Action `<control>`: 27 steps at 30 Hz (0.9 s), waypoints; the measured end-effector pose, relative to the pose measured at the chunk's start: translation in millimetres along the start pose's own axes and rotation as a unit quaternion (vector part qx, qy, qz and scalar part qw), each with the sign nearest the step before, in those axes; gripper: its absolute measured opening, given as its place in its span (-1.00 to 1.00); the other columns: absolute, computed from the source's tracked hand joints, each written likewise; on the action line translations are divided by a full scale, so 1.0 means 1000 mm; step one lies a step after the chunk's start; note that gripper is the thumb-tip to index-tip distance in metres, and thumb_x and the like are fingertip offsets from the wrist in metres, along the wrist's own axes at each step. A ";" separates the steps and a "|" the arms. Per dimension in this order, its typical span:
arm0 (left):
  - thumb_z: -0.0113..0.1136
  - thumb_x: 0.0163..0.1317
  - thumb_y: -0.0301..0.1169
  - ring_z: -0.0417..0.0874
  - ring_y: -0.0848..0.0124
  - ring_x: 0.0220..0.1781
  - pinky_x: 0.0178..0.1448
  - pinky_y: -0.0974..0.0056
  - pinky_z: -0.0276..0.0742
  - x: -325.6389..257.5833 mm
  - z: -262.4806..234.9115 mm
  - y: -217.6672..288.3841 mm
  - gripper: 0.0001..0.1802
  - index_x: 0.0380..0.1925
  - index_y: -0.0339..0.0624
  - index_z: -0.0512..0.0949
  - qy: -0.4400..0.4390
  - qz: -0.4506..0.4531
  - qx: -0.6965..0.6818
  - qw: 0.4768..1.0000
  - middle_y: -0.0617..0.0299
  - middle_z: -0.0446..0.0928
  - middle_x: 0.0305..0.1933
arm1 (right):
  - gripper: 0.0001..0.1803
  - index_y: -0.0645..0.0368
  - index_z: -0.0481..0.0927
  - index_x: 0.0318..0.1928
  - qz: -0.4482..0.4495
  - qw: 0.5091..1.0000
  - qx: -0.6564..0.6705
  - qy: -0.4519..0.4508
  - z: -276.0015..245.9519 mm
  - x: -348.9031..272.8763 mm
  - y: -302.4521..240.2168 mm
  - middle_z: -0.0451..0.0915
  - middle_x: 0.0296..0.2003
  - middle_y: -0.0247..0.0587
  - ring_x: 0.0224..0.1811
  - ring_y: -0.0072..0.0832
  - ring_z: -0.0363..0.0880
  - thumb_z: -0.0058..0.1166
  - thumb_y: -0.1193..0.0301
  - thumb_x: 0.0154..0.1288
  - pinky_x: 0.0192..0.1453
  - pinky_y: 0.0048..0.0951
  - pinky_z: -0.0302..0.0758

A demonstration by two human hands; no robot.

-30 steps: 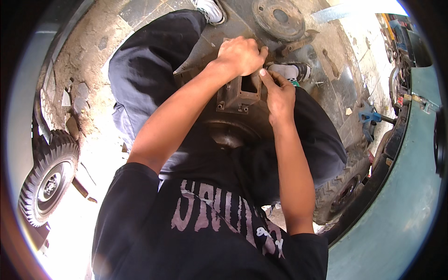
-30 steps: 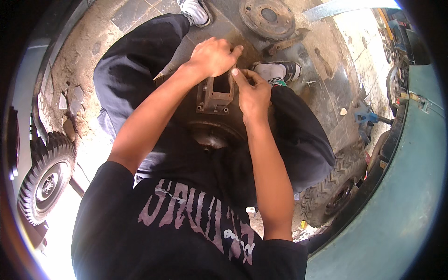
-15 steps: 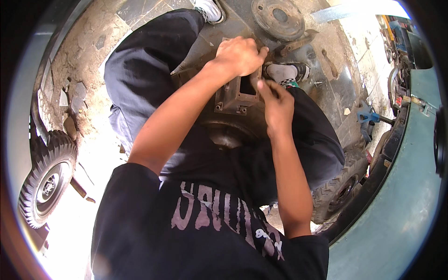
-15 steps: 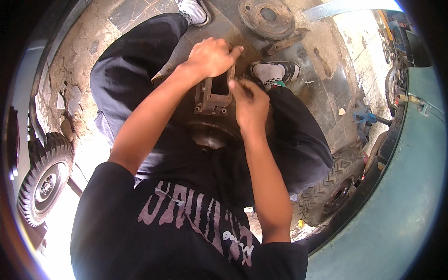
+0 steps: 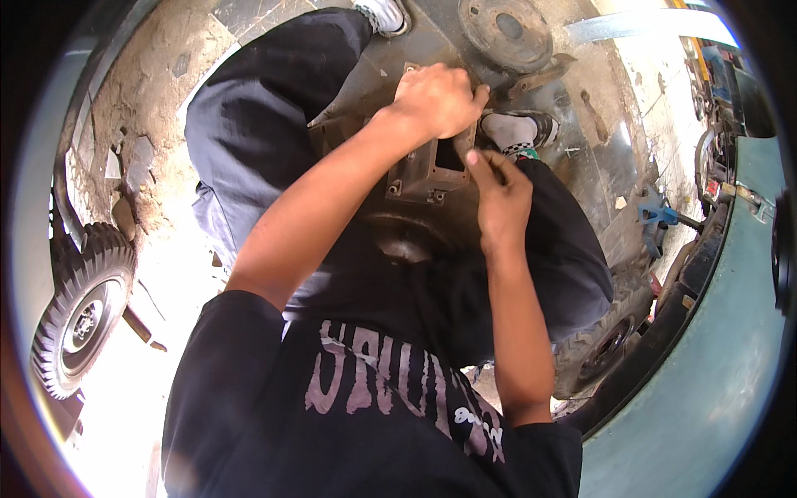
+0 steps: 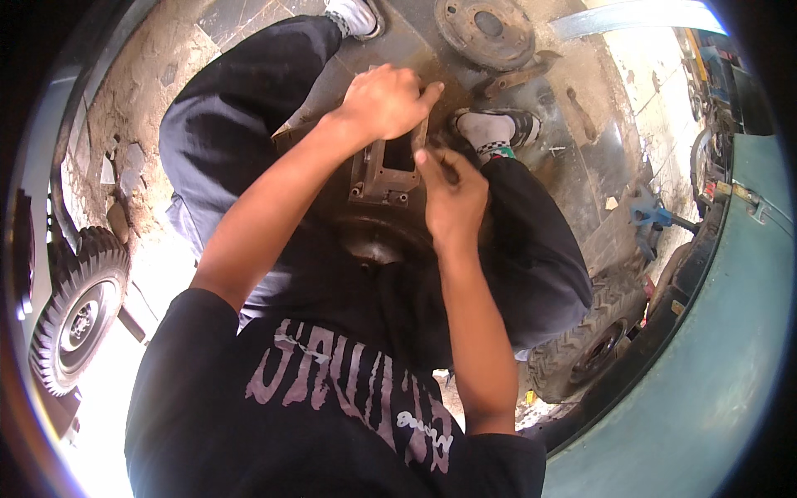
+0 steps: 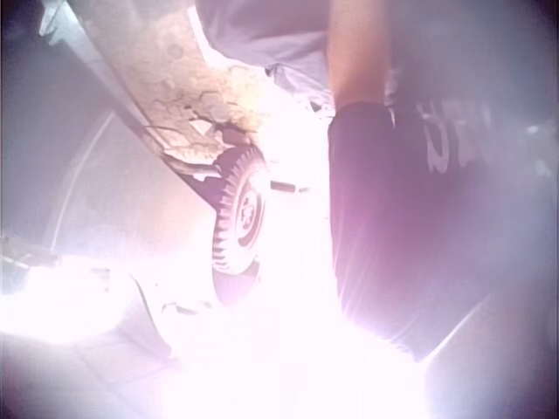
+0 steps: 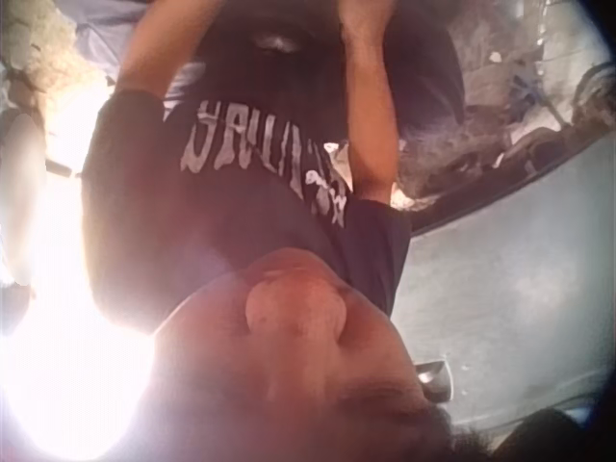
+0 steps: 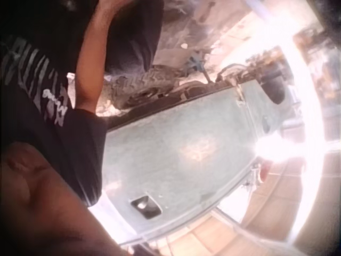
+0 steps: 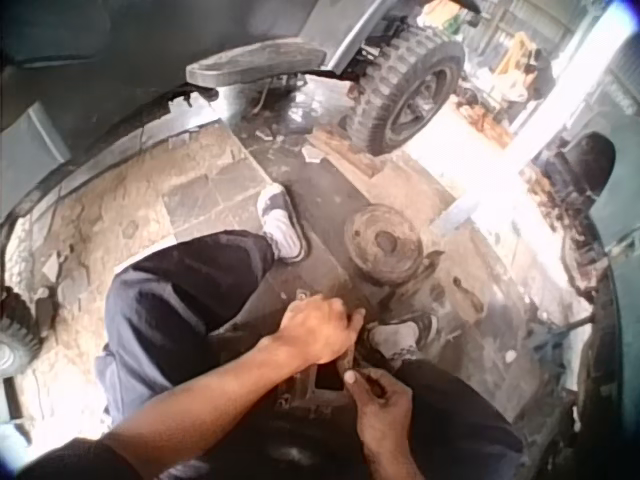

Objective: The person sits on the floor and assembles a metal mechanical component by hand. They align two metal pieces and insert small pins or bolts into the holes to secure them together.

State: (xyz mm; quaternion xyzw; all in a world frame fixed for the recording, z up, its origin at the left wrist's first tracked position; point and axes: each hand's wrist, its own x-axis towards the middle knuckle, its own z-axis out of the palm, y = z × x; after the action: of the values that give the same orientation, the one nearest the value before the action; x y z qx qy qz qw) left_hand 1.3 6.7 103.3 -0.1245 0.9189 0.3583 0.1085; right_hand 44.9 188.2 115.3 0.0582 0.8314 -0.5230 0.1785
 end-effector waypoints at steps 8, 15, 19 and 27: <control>-0.07 0.57 0.09 0.72 -0.21 0.19 0.42 -0.13 0.57 -0.002 0.000 0.001 -0.31 -0.22 -0.33 0.80 0.010 0.002 0.004 1.000 -0.34 0.73 -0.02 | -0.64 0.37 0.79 -0.08 -0.003 1.000 -0.013 0.028 0.003 -0.015 0.013 0.76 -0.35 -0.28 -0.29 -0.59 0.62 0.49 0.28 0.38 -0.11 -0.44 0.57; -0.08 0.55 0.00 0.75 -0.21 0.13 0.38 -0.12 0.60 0.002 -0.004 0.000 -0.37 -0.26 -0.31 0.80 -0.007 0.025 0.016 1.000 -0.30 0.75 -0.05 | -0.66 0.31 0.80 -0.06 -0.045 0.995 -0.084 0.019 0.005 0.007 -0.008 0.77 -0.36 -0.18 -0.28 -0.56 0.66 0.47 0.26 0.38 -0.09 -0.44 0.57; -0.07 0.54 -0.01 0.76 -0.19 0.12 0.36 -0.12 0.61 -0.001 -0.005 0.001 -0.38 -0.27 -0.31 0.80 -0.006 0.019 -0.004 1.000 -0.28 0.75 -0.06 | -0.65 0.35 0.79 -0.08 -0.044 0.997 -0.052 0.031 -0.002 -0.016 0.010 0.78 -0.32 -0.16 -0.31 -0.54 0.66 0.47 0.26 0.38 -0.08 -0.45 0.58; -0.06 0.54 -0.01 0.78 -0.16 0.10 0.34 -0.10 0.64 0.001 0.001 -0.004 -0.39 -0.21 -0.31 0.79 0.017 0.044 -0.002 0.999 -0.24 0.77 -0.08 | -0.69 0.31 0.81 -0.12 -0.096 0.984 -0.148 0.007 -0.008 -0.003 -0.001 0.76 -0.44 -0.14 -0.42 -0.55 0.62 0.47 0.28 0.36 -0.21 -0.41 0.55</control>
State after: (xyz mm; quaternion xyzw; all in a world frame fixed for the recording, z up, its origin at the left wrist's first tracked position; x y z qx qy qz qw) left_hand 1.6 4.1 99.3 -0.0899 0.9244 0.3627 0.0766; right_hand 45.2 195.1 119.9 -0.0448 0.9025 -0.4087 0.1286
